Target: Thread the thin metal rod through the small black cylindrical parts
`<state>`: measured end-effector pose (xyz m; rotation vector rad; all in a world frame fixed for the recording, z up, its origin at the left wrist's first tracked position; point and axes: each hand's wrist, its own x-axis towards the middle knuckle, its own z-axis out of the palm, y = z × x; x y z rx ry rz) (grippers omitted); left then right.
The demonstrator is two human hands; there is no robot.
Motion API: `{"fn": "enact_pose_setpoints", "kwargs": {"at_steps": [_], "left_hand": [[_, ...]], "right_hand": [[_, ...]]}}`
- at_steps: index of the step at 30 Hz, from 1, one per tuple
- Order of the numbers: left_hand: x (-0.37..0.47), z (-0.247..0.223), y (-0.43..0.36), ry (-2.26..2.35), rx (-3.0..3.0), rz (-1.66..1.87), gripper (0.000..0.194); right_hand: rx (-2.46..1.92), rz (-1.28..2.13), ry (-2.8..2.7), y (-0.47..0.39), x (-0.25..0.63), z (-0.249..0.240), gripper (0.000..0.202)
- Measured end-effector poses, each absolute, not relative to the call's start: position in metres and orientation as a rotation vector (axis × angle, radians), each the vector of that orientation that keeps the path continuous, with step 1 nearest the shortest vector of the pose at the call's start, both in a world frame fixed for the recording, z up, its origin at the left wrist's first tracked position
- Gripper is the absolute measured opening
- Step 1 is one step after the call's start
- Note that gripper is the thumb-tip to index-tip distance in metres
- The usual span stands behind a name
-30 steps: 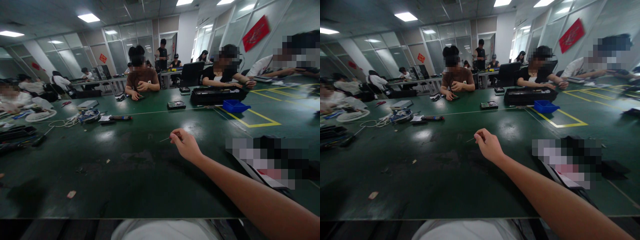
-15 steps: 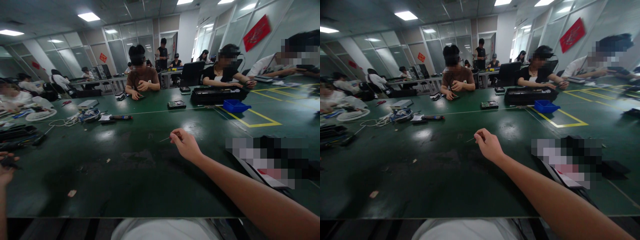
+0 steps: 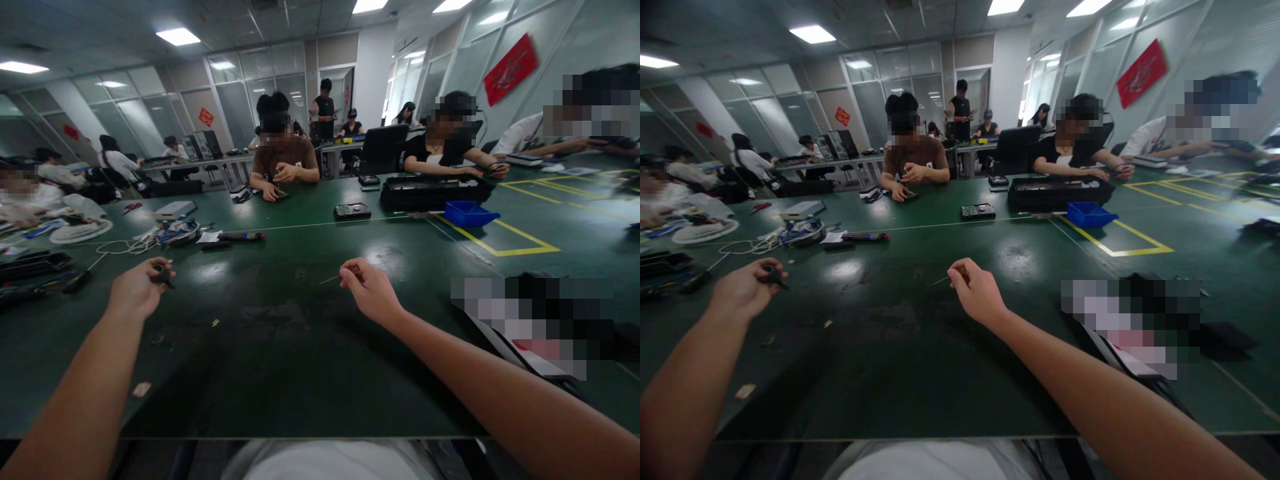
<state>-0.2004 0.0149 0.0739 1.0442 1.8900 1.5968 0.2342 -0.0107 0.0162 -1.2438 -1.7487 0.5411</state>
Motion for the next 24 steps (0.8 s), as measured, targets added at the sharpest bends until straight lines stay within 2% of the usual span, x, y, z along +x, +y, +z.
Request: {"fn": "enact_pose_setpoints", "kwargs": {"at_steps": [4, 14, 21, 24], "left_hand": [[-0.156, 0.065, 0.028, 1.664, 1.012, 1.474, 0.027], [-0.032, 0.040, 0.028, 1.266, 1.341, 1.168, 0.031], [0.016, 0.012, 0.021, 1.413, 1.956, 0.868, 0.027], [0.017, -0.004, 0.020, 1.459, 2.098, 0.823, 0.041]], "right_hand": [[-1.238, 0.556, -1.727, -0.009, 0.234, 0.014, 0.020], [-1.256, 0.547, -1.749, -0.009, 0.234, 0.015, 0.021], [-1.247, 0.536, -1.822, -0.011, 0.234, 0.016, 0.021], [-1.254, 0.549, -1.839, -0.011, 0.232, 0.016, 0.027]]}}
